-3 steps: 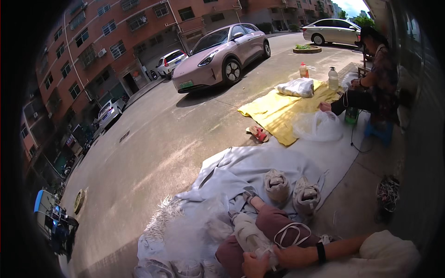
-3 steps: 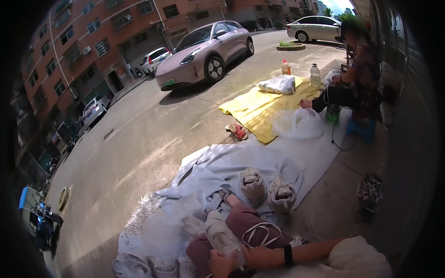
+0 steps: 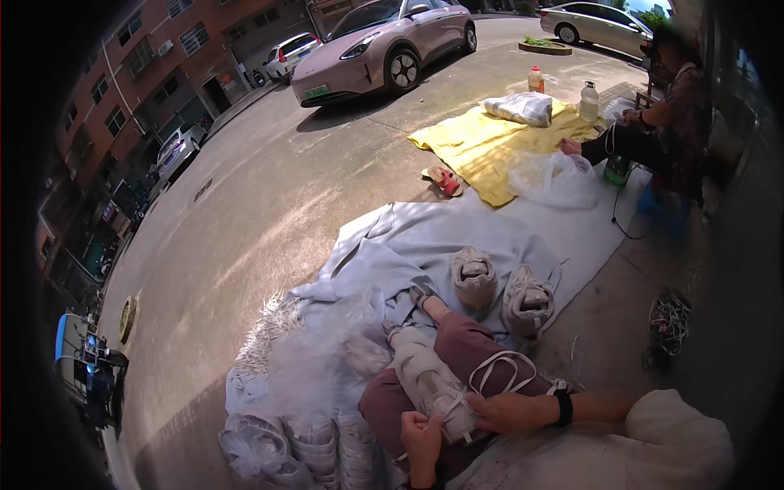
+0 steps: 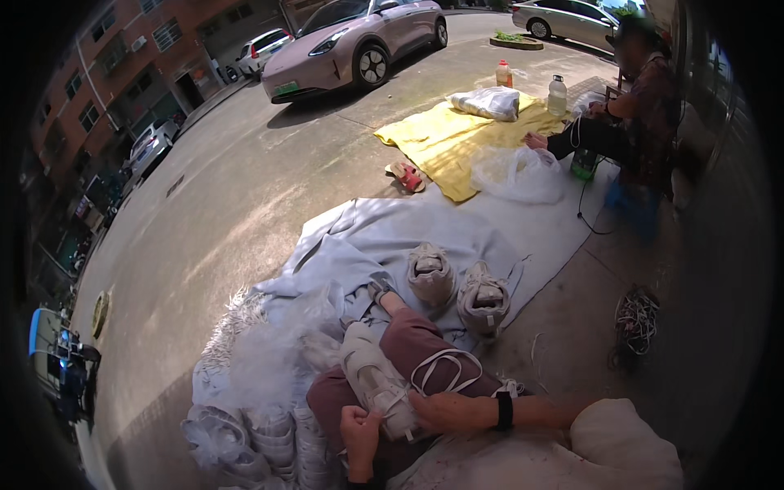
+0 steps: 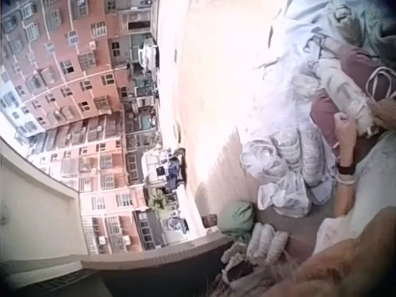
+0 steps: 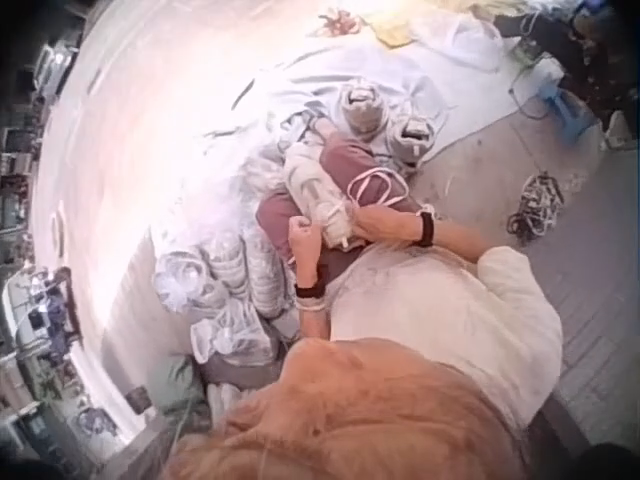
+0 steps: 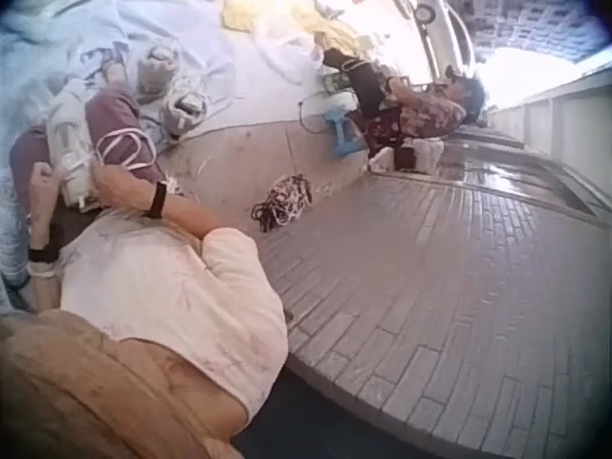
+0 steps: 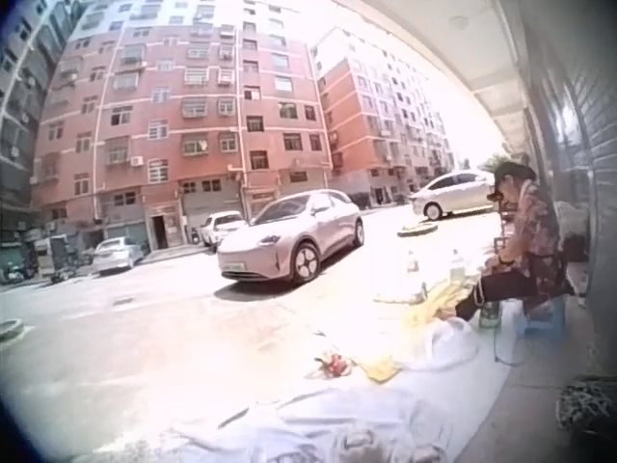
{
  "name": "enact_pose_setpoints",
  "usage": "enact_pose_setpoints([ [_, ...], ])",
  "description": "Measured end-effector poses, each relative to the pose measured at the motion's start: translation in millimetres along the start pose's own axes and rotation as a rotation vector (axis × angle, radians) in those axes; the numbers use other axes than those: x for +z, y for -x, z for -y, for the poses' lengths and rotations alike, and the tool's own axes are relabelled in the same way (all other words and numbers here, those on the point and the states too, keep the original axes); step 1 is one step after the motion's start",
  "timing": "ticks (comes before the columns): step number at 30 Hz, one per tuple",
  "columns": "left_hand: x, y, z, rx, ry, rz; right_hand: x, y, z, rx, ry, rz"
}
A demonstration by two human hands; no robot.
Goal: The recorder is sitting outside and lacing up white shoes that are resting on their lap.
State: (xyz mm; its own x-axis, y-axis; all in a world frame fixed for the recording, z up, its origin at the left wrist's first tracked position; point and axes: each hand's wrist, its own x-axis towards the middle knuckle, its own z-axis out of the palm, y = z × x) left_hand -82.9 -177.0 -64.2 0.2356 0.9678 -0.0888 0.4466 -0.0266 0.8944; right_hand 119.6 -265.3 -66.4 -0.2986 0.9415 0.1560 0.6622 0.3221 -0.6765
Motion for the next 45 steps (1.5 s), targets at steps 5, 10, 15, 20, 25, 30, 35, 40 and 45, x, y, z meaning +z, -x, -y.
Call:
enact_pose_setpoints([
  [5, -54.0, 64.2, -25.3, -0.355, 0.35, -0.025, -83.1, 13.8, 15.5, 0.229, -0.259, -0.069],
  [10, -89.4, 88.7, 3.5, -0.319, 0.697, -0.09, -105.8, 23.8, 14.0, 0.344, -0.365, -0.146],
  [15, -147.3, 102.4, -0.1, -0.304, 0.749, -0.275, -112.7, 23.2, 13.8, 0.138, -0.211, -0.135],
  [20, -172.6, 90.9, -5.6, -0.115, 0.612, -0.393, -109.9, 9.8, 14.6, 0.123, -0.008, -0.169],
  [25, -88.9, 71.0, -20.6, -0.106, 0.478, -0.134, -148.4, -7.0, 21.3, 0.062, -0.198, -0.52],
  [30, -51.5, 62.4, -22.5, -0.165, 0.492, 0.017, -205.3, 20.9, 32.3, 0.129, -1.175, -0.552],
  [35, -35.1, 66.7, -17.0, -0.25, 0.392, 0.12, -118.5, 1.9, 35.9, 0.328, -0.243, -0.192],
  [40, -22.3, 72.0, -29.4, -0.247, 0.293, 0.055, -41.3, -7.0, 12.0, 0.161, -0.049, -0.098],
  [45, -4.6, 73.6, -32.5, -0.005, -0.098, 0.044, -24.5, -7.4, 19.1, 0.158, -0.099, -0.075],
])
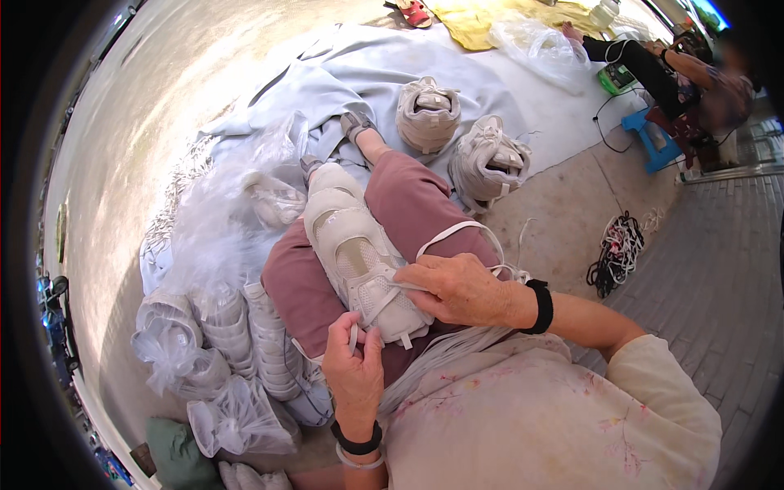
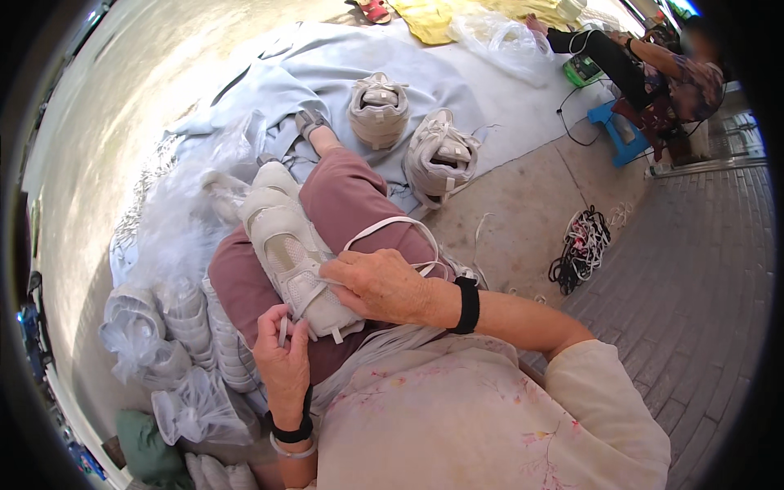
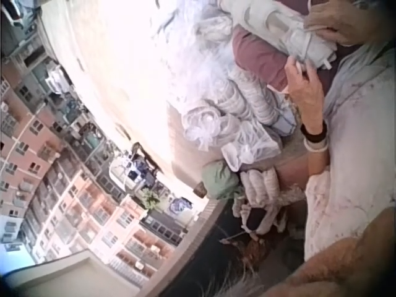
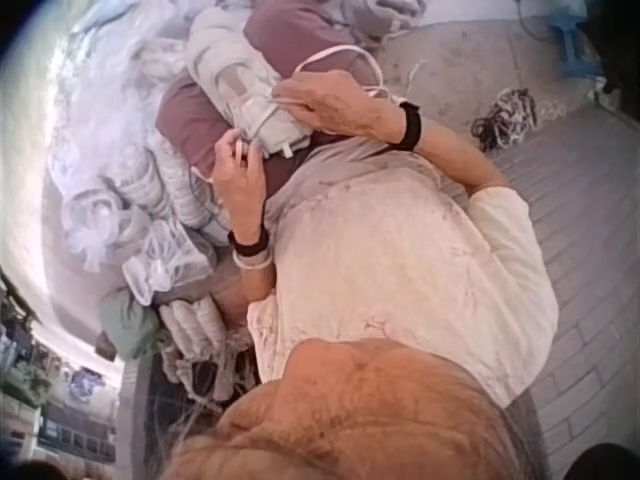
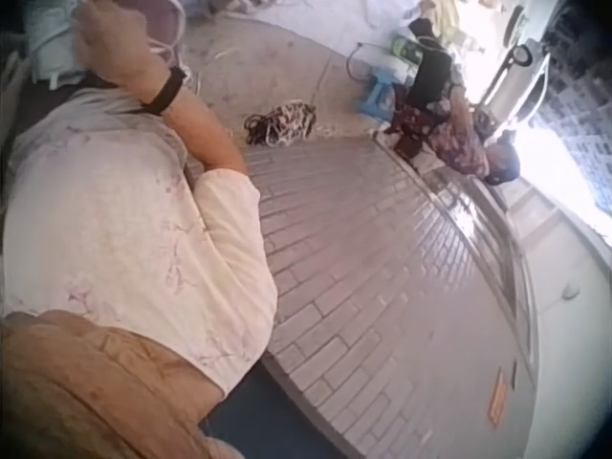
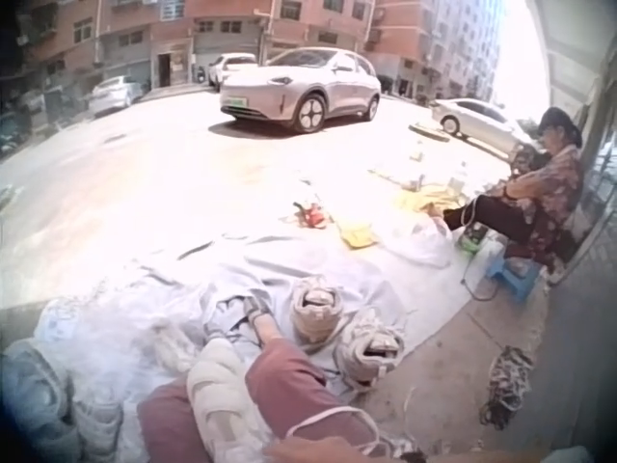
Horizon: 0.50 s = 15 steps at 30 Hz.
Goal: The recorder is sitting outside and lacing up white shoes that are resting on their lap.
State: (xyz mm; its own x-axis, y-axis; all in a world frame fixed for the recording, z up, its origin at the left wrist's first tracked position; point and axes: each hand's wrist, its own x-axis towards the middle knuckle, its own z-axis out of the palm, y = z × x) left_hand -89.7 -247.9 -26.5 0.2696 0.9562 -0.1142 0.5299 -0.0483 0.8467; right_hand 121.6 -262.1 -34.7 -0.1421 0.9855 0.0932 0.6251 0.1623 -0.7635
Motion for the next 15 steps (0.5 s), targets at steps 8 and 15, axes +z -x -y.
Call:
enact_pose_setpoints([
  [8, 8.1, -9.2, 4.0, 0.145, -0.237, 0.046, 4.4, -13.0, 1.9, -0.061, 0.183, 0.158],
  [15, -22.1, -33.9, -3.1, 0.254, -0.259, -0.129, -18.1, -26.8, 12.9, -0.072, -0.037, 0.056],
])
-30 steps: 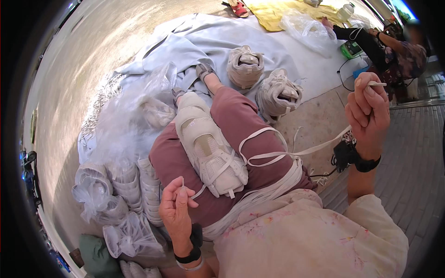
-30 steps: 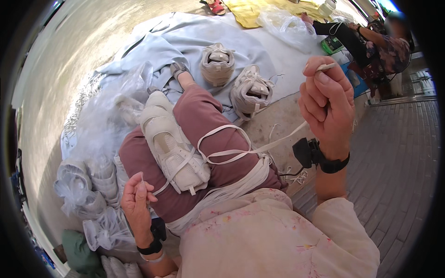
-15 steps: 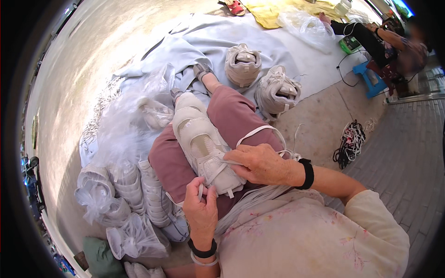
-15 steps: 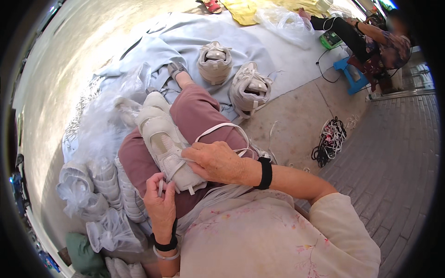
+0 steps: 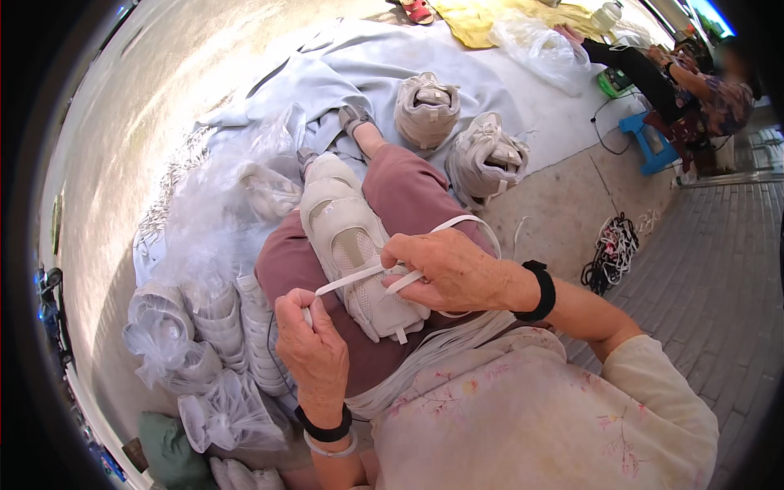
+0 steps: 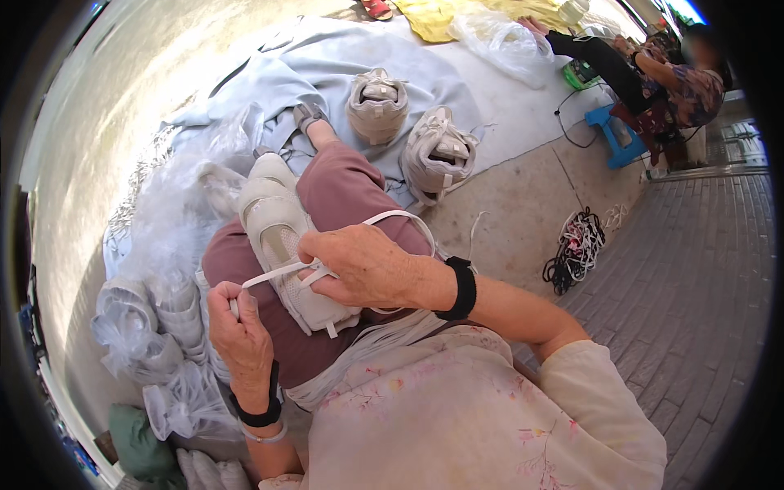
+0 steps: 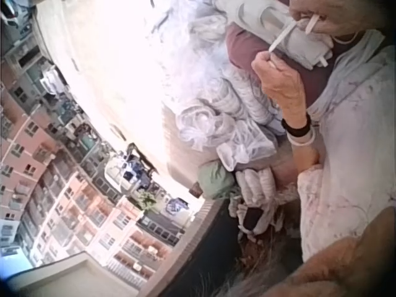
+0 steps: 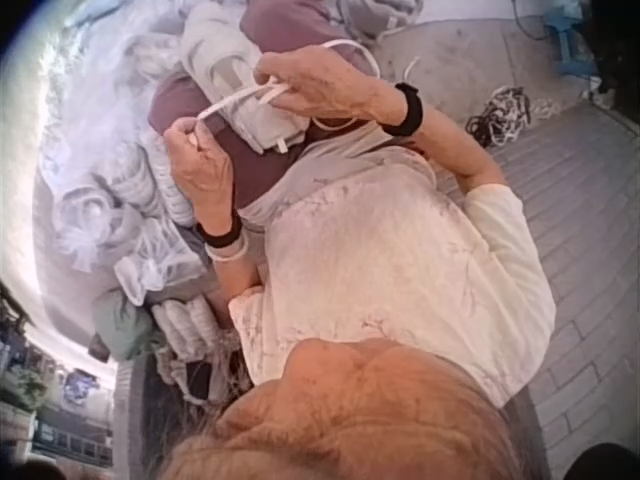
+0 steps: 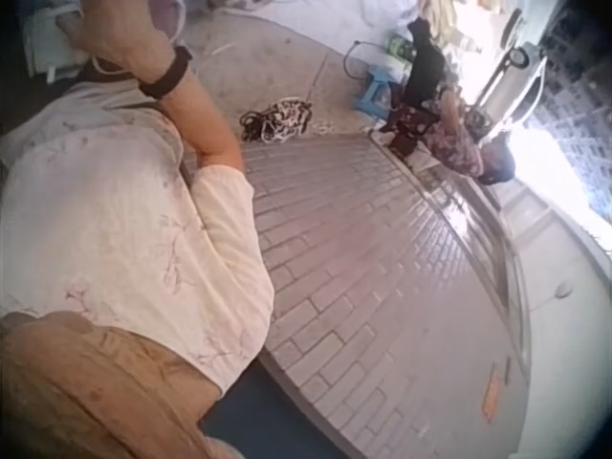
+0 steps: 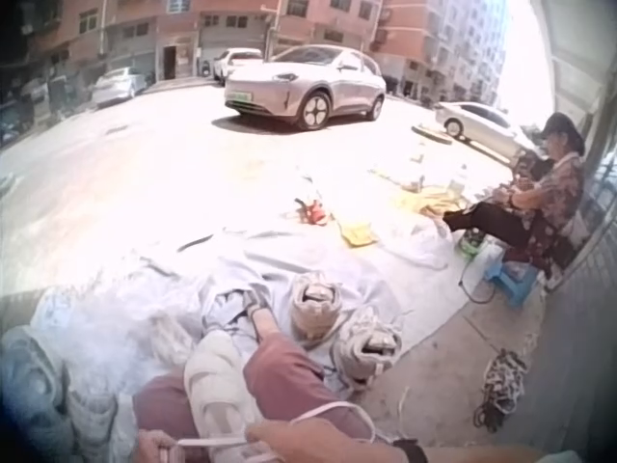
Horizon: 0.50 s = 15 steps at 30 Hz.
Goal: The recorder is sitting outside and lacing up white shoes that are resting on their lap.
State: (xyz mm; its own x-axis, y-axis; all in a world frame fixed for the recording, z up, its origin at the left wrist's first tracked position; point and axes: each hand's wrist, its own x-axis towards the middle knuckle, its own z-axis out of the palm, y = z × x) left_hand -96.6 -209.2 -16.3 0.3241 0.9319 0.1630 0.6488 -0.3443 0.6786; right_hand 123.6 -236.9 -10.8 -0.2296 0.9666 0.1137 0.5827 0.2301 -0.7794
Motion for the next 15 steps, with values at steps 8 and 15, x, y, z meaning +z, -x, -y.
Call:
enact_pose_setpoints([
  [8, -7.3, -10.6, 19.8, -0.159, 0.105, -0.157, 6.7, 20.9, -12.3, 0.162, -0.004, 0.048],
  [15, 17.7, 31.7, 0.3, -0.392, 0.67, -0.061, -0.8, 16.0, -5.0, 0.078, -0.105, 0.002],
])
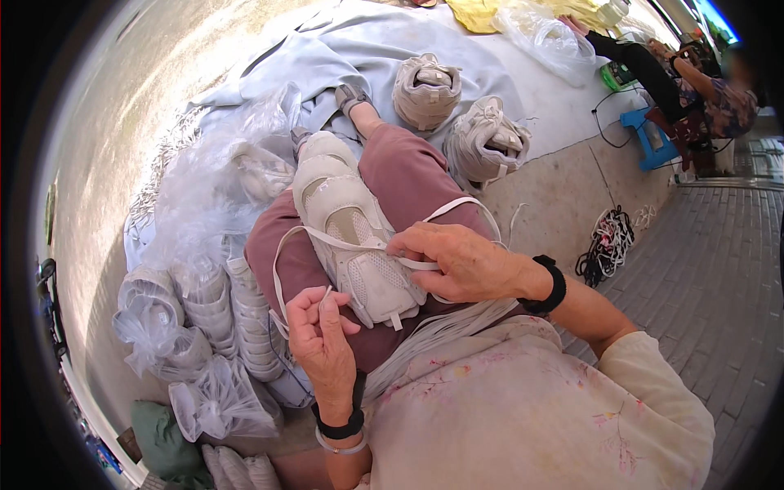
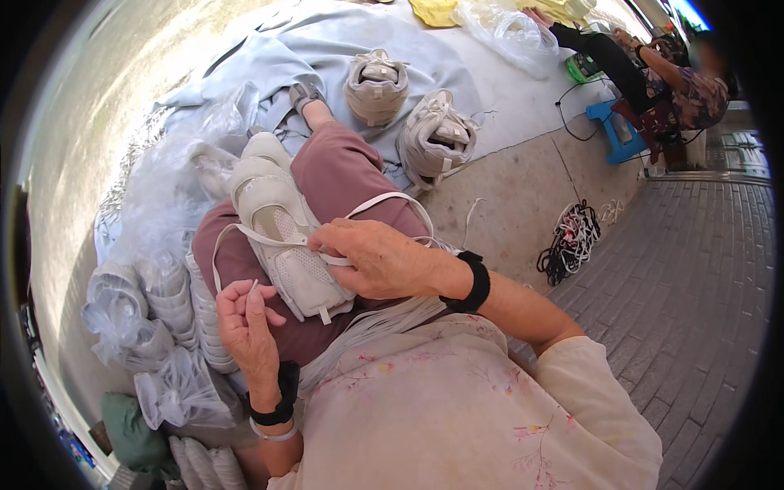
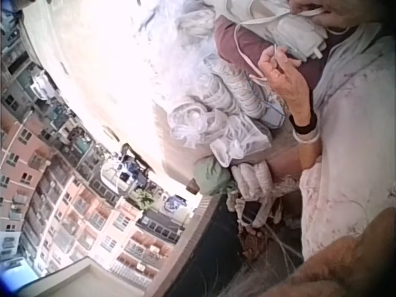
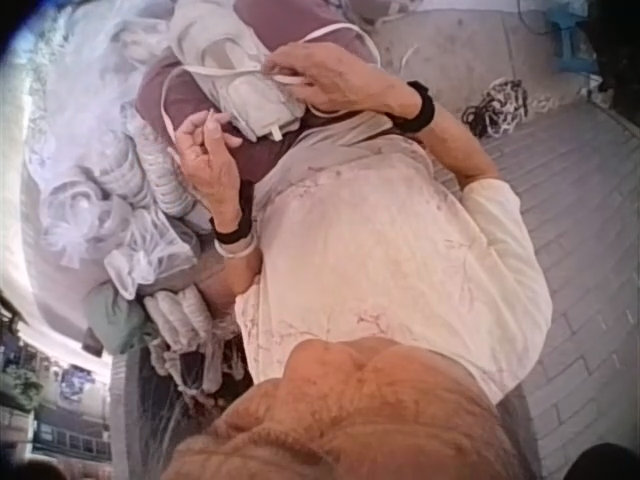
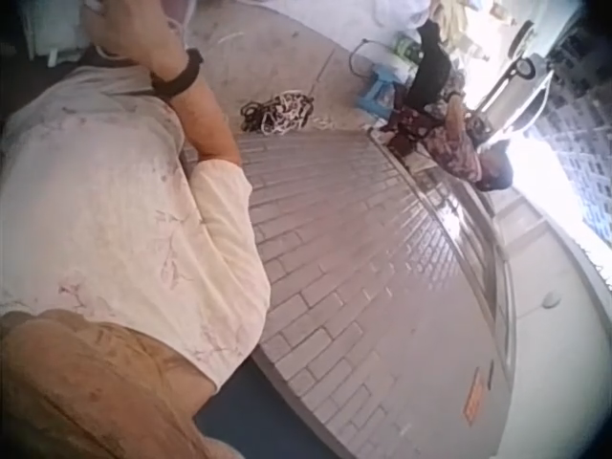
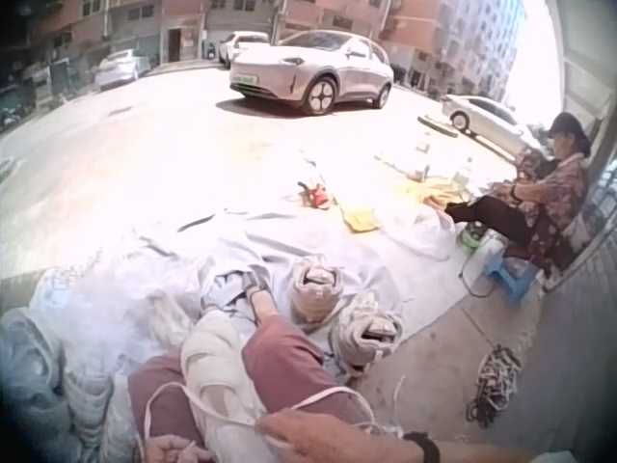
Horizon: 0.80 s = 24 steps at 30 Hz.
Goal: The recorder is sitting outside and lacing up white shoes that are resting on their lap.
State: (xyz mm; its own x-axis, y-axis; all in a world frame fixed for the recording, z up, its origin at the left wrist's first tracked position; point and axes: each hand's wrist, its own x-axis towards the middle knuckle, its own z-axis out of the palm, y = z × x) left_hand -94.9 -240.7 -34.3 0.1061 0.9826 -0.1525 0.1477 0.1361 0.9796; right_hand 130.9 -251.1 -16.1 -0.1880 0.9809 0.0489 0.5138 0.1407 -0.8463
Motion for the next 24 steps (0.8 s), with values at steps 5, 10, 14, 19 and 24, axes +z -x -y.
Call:
enact_pose_setpoints([
  [5, 7.8, 0.0, -3.5, -0.051, -0.026, 0.036, 0.6, 1.3, -5.7, 0.072, -0.17, 0.105],
  [10, 5.6, -10.9, -1.5, -0.033, -0.149, 0.064, 11.8, 0.1, -12.2, -0.027, -0.051, -0.016],
  [14, 4.3, -24.4, 9.9, -0.106, -0.165, 0.105, 9.6, -0.2, 4.8, 0.004, 0.023, -0.025],
  [19, 10.3, -38.2, 8.3, -0.272, -0.088, 0.181, 13.7, 5.4, -7.5, -0.028, 0.252, -0.018],
  [24, 9.8, -38.7, 7.6, -0.313, -0.046, 0.193, 19.1, -0.4, -2.5, -0.018, 0.227, -0.039],
])
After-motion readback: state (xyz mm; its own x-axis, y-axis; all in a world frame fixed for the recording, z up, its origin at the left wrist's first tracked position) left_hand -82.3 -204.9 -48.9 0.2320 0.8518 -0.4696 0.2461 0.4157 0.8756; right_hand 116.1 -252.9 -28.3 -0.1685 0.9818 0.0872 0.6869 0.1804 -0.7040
